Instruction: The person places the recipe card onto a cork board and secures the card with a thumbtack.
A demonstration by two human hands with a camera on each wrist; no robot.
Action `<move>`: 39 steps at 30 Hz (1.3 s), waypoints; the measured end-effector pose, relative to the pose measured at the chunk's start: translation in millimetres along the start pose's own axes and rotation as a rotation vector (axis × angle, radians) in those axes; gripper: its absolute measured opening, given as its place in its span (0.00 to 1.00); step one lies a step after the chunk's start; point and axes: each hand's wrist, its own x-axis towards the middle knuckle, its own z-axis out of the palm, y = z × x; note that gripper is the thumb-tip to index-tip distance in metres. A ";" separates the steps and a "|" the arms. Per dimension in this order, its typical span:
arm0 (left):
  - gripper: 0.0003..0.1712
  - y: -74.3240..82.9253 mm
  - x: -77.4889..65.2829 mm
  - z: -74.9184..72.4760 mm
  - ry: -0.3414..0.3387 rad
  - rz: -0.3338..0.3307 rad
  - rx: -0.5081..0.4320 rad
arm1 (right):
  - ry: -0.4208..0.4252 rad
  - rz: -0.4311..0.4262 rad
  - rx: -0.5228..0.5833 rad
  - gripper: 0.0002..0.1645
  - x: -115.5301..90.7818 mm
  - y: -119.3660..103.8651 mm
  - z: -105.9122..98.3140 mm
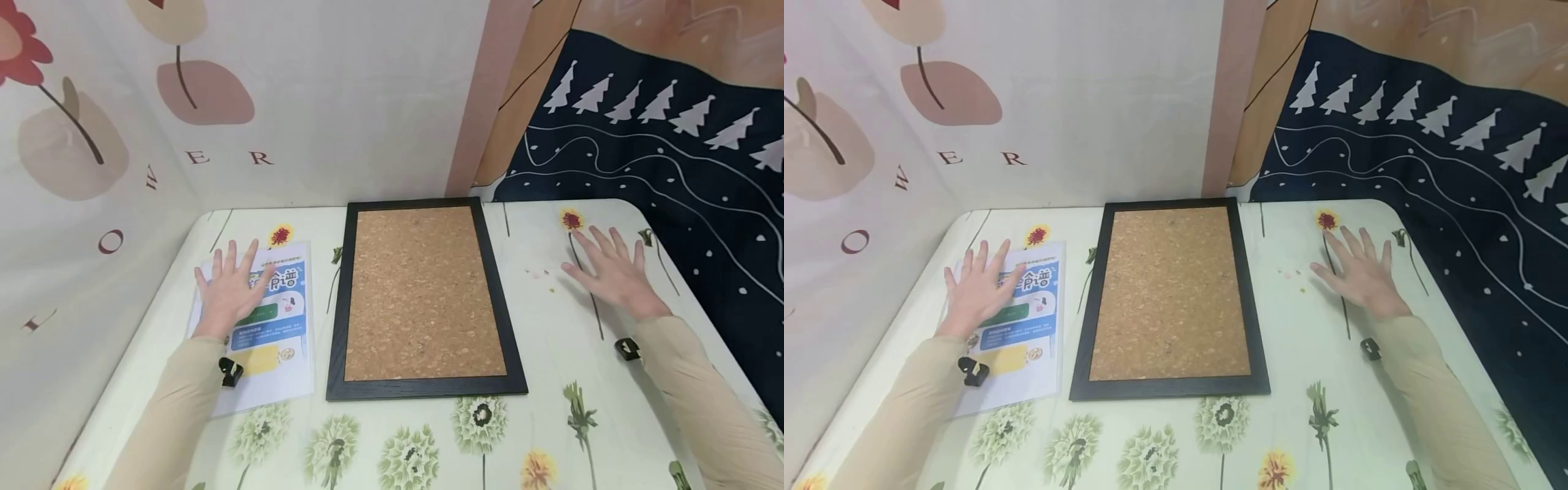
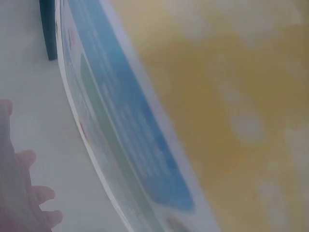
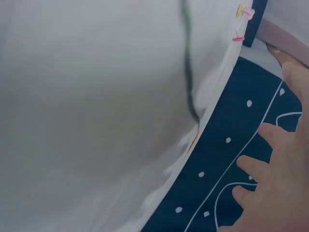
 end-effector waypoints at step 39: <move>0.52 -70.6 -34.1 0.5 -0.017 -0.163 -0.142 | -0.054 -0.193 0.214 0.40 12.6 -40.3 11.1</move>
